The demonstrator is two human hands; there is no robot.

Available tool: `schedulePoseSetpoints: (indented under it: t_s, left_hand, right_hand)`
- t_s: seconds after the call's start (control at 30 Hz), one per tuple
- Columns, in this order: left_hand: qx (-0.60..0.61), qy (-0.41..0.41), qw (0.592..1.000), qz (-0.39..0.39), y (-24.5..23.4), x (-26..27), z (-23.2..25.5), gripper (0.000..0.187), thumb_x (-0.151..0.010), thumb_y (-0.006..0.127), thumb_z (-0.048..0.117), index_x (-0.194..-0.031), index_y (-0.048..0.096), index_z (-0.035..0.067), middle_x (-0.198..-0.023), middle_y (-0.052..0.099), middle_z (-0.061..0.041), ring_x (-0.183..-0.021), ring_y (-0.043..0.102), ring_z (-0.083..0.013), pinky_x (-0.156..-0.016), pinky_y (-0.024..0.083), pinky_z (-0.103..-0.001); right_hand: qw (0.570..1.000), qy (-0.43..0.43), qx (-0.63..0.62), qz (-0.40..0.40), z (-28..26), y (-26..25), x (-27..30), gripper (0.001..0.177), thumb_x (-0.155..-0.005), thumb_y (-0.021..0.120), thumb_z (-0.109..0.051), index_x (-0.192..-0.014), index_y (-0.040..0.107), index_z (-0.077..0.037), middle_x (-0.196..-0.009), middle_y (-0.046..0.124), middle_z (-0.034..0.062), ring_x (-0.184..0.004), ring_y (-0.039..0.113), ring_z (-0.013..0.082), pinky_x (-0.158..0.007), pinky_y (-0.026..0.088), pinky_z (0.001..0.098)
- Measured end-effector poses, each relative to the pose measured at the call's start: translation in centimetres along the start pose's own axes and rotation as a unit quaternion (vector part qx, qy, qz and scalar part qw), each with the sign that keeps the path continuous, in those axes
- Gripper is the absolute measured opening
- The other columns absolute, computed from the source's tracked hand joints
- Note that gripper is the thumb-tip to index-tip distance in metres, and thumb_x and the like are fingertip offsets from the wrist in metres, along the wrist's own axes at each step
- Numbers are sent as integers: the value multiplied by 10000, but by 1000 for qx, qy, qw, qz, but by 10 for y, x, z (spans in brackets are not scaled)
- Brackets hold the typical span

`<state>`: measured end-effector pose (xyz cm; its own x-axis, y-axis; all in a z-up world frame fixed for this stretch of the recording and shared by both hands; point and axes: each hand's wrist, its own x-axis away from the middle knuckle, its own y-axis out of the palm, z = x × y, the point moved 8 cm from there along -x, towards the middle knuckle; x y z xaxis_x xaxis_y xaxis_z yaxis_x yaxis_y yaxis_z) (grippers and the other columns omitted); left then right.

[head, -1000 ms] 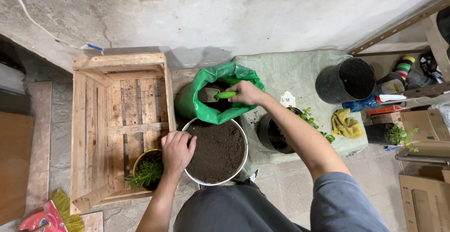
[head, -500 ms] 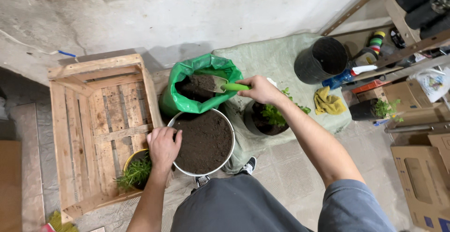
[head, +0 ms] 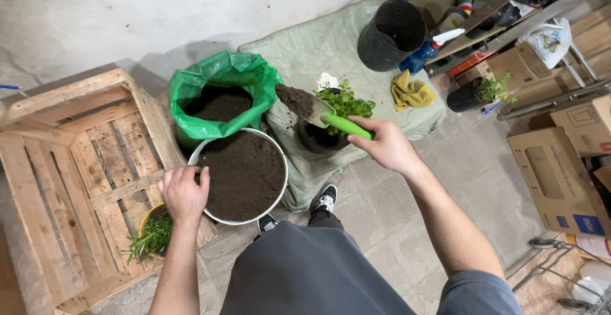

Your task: The person pots a plant by placing it into a black pot filled with soil, then uses a green trowel to scoop additional soil from a white bucket and a green bag to fill in around the plant.

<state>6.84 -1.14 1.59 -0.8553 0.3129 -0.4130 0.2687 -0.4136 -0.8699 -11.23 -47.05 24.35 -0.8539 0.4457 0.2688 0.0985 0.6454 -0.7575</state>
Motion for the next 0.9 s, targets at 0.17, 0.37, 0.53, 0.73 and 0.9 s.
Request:
schedulePoseSetpoints:
  t_s: [0.17,0.37,0.53,0.73,0.9]
  left_hand:
    - [-7,2,1000,-9,7,4,-4,190,-1042,848,469,-993,811,290,-1015,796,46,-1202,741,-204,-1096,498,-400]
    - [-17,4,1000,-16,12,5,-6,188,-1043,839,476,-993,817,297,-1011,797,47,-1216,737,-197,-1127,489,-393]
    - [-23,3,999,-23,15,5,-8,190,-1042,836,481,-989,814,300,-1007,795,49,-1223,733,-197,-1135,483,-398]
    - [-26,9,1000,-9,13,5,-7,184,-1032,844,474,-975,809,302,-985,790,41,-1207,736,-194,-1146,490,-392]
    - [-25,7,1000,-13,15,5,-9,204,-1045,837,483,-980,810,292,-1000,796,34,-1222,736,-200,-1156,489,-398]
  right_hand:
    - [998,33,-53,13,47,12,48,553,-947,877,-302,-1490,805,-225,-1310,856,142,-1121,815,348,-908,622,448]
    - [988,91,-125,-2,125,67,60,532,-947,869,-271,-1473,810,-219,-796,797,108,-564,727,181,-566,569,303]
    - [978,120,-169,-1,129,86,62,543,-936,854,-212,-1474,798,-163,-723,773,104,-465,679,162,-456,519,292]
    - [963,145,-224,-27,157,102,27,533,-1010,806,-230,-1507,745,-49,-740,764,151,-448,648,160,-399,483,287]
    - [917,203,-305,-158,163,93,-3,431,-1113,652,-319,-1322,753,45,-638,611,124,-347,495,82,-283,344,197]
